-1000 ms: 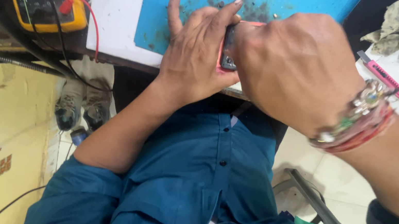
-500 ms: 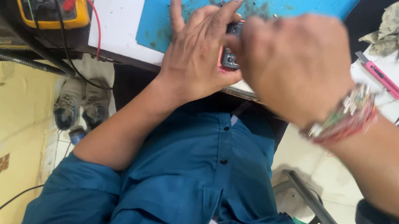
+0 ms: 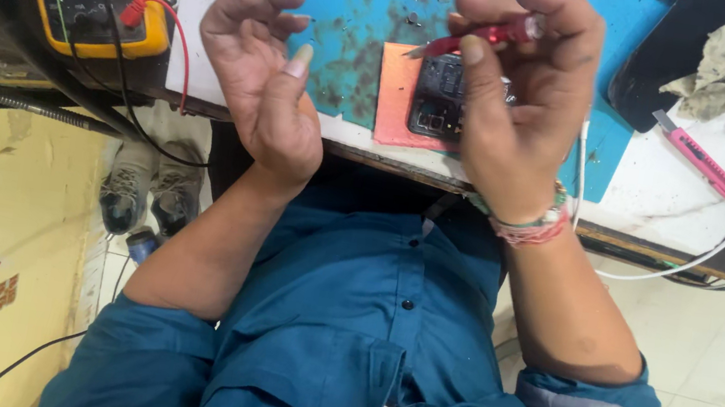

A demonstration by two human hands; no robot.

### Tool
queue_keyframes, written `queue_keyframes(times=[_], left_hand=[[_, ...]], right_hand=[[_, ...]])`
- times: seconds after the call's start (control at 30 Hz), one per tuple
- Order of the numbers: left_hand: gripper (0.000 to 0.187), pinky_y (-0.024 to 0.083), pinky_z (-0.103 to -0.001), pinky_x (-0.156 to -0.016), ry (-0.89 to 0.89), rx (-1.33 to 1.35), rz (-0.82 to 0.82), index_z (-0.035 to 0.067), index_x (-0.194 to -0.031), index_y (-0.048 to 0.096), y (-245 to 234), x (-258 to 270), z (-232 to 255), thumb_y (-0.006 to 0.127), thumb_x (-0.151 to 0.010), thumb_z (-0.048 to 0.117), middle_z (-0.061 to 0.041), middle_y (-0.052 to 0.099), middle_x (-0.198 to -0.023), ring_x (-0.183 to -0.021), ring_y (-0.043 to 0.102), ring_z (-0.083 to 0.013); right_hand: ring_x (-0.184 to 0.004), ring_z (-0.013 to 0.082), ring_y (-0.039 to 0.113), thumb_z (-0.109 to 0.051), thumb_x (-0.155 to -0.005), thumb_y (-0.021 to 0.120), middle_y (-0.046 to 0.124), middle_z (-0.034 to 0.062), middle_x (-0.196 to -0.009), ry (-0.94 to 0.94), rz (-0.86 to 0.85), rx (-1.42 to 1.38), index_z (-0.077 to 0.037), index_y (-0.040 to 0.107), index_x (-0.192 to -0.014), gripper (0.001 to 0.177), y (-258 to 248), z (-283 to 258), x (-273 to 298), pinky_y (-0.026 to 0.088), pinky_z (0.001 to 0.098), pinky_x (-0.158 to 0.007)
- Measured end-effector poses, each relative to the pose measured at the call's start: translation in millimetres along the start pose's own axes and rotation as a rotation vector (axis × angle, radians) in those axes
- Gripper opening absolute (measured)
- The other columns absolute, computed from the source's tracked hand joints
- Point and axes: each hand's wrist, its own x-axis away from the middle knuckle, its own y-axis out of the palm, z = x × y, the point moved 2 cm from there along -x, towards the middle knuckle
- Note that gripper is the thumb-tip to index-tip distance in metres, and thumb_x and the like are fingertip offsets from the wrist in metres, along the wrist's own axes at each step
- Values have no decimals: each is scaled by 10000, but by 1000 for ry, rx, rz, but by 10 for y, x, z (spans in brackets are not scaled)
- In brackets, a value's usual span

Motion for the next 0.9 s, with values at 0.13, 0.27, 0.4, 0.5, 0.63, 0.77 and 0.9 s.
queue_keyframes(times=[0.13,0.27,0.4,0.5,0.63,0.77,0.9], left_hand=[[487,411,-301,-1056,10,-16,-45,83,-1438,392,22,11,17,478,-982,-65,-95,445,-1526,-1229,522,-145],[422,423,-283,-1031,10,-85,-99,78,-1406,416,69,33,40,484,-1010,-52,-97,464,-1513,-1188,526,-142],[333,426,-291,-1065,-6,-134,-196,67,-1335,447,97,30,100,491,-1027,-52,-107,486,-1450,-1165,528,-149],[303,431,-298,-1088,-7,-179,-265,65,-1305,471,159,-27,180,513,-1031,-57,-95,500,-1419,-1161,532,-145],[360,467,-302,-1004,34,-399,-322,62,-1278,534,246,-136,339,594,-938,-39,-124,553,-1336,-1165,573,-221],[307,480,-385,-985,126,-618,-423,38,-1145,629,363,-187,432,728,-855,33,-131,611,-1186,-1093,602,-301],[137,452,-385,-876,133,-757,-476,78,-1080,748,411,-177,422,794,-952,97,-43,674,-1078,-970,630,-245]], right_hand=[[-1180,177,678,132,-1172,561,637,156,-1313,-70,-101,60,-61,353,-1443,393,82,-12,3,565,305,-1065],[-1142,172,683,134,-1163,574,645,153,-1286,-69,-84,131,-53,366,-1430,386,41,-78,6,602,305,-1043],[-1091,171,684,135,-1139,573,645,158,-1252,-2,-87,121,-50,381,-1433,397,34,-78,43,632,307,-989],[-1084,178,689,131,-1118,569,645,169,-1242,18,-94,110,-45,382,-1431,406,26,-75,61,637,316,-980],[-1124,193,694,119,-1148,581,641,177,-1269,-23,-51,113,-47,365,-1413,380,1,-93,81,608,329,-1023],[-1108,194,692,101,-1153,607,661,173,-1264,17,53,-29,-56,378,-1416,382,-81,-82,124,585,347,-1025],[-1086,199,694,82,-1124,607,671,171,-1236,52,115,-70,-65,391,-1430,403,-149,-59,185,614,362,-1024]])
